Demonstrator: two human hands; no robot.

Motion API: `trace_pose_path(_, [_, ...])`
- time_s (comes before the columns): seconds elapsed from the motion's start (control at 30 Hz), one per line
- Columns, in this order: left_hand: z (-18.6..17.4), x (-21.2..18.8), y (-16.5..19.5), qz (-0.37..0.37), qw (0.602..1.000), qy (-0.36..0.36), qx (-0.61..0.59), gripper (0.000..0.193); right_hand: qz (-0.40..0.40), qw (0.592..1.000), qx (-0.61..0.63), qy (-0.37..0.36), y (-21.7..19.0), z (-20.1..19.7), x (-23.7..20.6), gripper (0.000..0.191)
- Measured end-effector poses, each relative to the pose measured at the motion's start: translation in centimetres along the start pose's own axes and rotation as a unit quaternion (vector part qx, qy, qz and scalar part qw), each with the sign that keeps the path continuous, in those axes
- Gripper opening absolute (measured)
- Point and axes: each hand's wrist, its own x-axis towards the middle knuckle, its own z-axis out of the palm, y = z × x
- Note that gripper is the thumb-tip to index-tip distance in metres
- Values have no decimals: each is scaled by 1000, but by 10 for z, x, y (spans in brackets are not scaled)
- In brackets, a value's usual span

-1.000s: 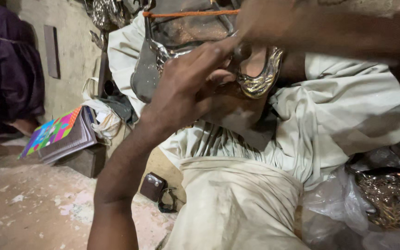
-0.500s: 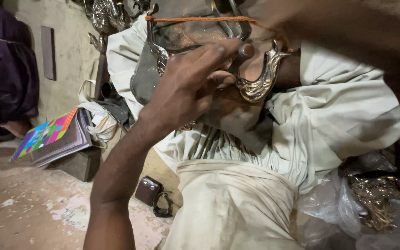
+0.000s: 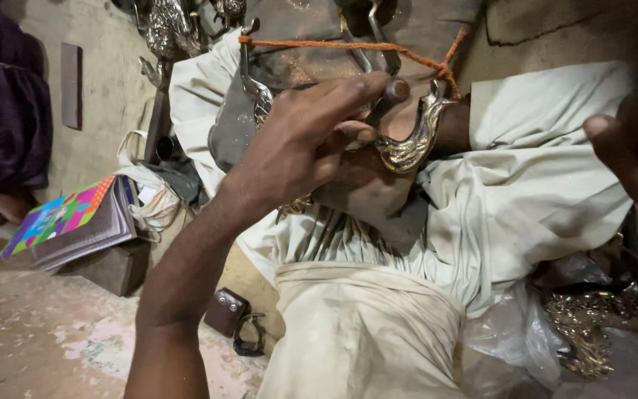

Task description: The person sits on the floor with an ornate brass ornament resting on their lap. They hold a punch against the metal surface and repeatedly strike it with a wooden mallet, repositioning the punch to work different areas of the decorative relief.

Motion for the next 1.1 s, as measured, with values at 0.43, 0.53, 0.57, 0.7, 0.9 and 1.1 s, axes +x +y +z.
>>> trace_pose_path(0.43, [-9, 6, 0, -1, 998, -9, -59, 78, -42, 980, 190, -40, -29, -29, 3, 13])
trace_pose_path(0.53, [-15, 7, -1, 25, 999, -9, -37, 76, -76, 989, 106, 74, -42, -31, 6, 11])
trace_pose_path(0.57, [-16, 7, 0, 21, 999, -9, -37, 75, -73, 991, 74, 89, -46, -31, 5, 11])
trace_pose_path(0.7, [-19, 8, 0, 10, 1000, -14, -24, 76, 18, 996, 78, 42, -46, -35, 5, 23])
trace_pose_path(0.9, [-20, 9, -3, 7, 999, -17, -40, 79, 45, 988, 140, 49, -37, -22, -2, 15])
trace_pose_path(1.1, [-24, 14, 1, 21, 999, -13, -23, 77, -14, 997, 68, 34, -68, -48, 9, 20])
